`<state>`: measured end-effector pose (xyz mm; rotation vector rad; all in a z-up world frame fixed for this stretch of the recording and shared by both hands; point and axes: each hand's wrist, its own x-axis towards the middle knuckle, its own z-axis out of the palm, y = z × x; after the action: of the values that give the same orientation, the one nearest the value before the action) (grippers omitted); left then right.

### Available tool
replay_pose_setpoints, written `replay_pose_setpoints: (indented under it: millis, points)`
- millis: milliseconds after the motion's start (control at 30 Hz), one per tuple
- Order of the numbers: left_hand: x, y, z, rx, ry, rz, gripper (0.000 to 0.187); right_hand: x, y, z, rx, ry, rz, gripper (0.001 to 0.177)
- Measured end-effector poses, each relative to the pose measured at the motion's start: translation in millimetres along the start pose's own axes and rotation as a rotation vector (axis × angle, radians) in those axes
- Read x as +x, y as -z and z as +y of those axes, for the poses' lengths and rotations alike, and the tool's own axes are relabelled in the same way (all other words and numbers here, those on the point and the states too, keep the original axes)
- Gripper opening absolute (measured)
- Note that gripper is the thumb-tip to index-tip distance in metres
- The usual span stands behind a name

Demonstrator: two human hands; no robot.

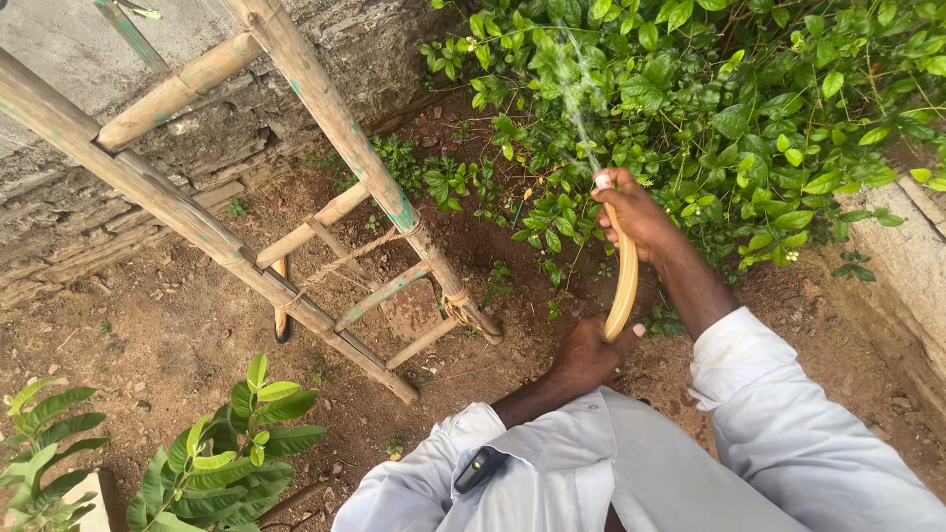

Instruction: The person waters a bush using a hose, holding the hose with both hands to direct the stream of water over different parts of the plant.

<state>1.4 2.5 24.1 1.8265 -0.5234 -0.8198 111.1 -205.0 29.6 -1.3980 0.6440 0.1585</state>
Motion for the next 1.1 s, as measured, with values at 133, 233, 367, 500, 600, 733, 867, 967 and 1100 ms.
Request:
replay_pose_setpoints:
  millis: [133, 233, 367, 500, 600, 733, 867, 967, 1100]
  points:
    - [0.8, 2.4, 1.7, -0.011, 0.025, 0.028, 0.042, 14.2, -1.0, 23.7, 0.055, -0.102, 0.054, 0.031]
    - [-4.4, 12.3, 10.5, -0.088, 0.062, 0.003, 0.038, 21.0, 1.6, 31.4, 0.049, -0.093, 0.134, 0.029]
    - [-7.5, 16.1, 16.3, -0.054, -0.038, 0.064, 0.035, 7.1, 5.3, 22.4, 0.075, 0.045, 0.144, 0.024]
    - [-4.0, 18.1, 19.6, 0.001, 0.001, 0.055, 0.035, -10.6, 6.6, 3.2, 0.158, 0.194, 0.180, 0.023]
    - [-2.7, 18.8, 23.4, 0.037, -0.050, 0.090, 0.037, -18.4, 9.5, 1.9, 0.240, 0.306, 0.238, 0.023]
    - [0.7, 20.1, 28.4, 0.058, -0.021, 0.061, 0.036, -26.2, 19.8, -2.6, 0.247, 0.323, 0.275, 0.025]
    - [1.2, 15.6, 23.9, 0.077, -0.096, 0.068, 0.035, -38.4, 25.1, -3.6, 0.292, 0.375, 0.301, 0.028]
    - [2.6, 14.3, 21.1, 0.074, -0.093, 0.059, 0.036, -46.7, 26.8, -2.7, 0.304, 0.422, 0.384, 0.030]
    - [5.4, 12.3, 23.2, 0.133, -0.104, 0.064, 0.037, -50.5, 30.5, -0.5, 0.317, 0.478, 0.422, 0.029]
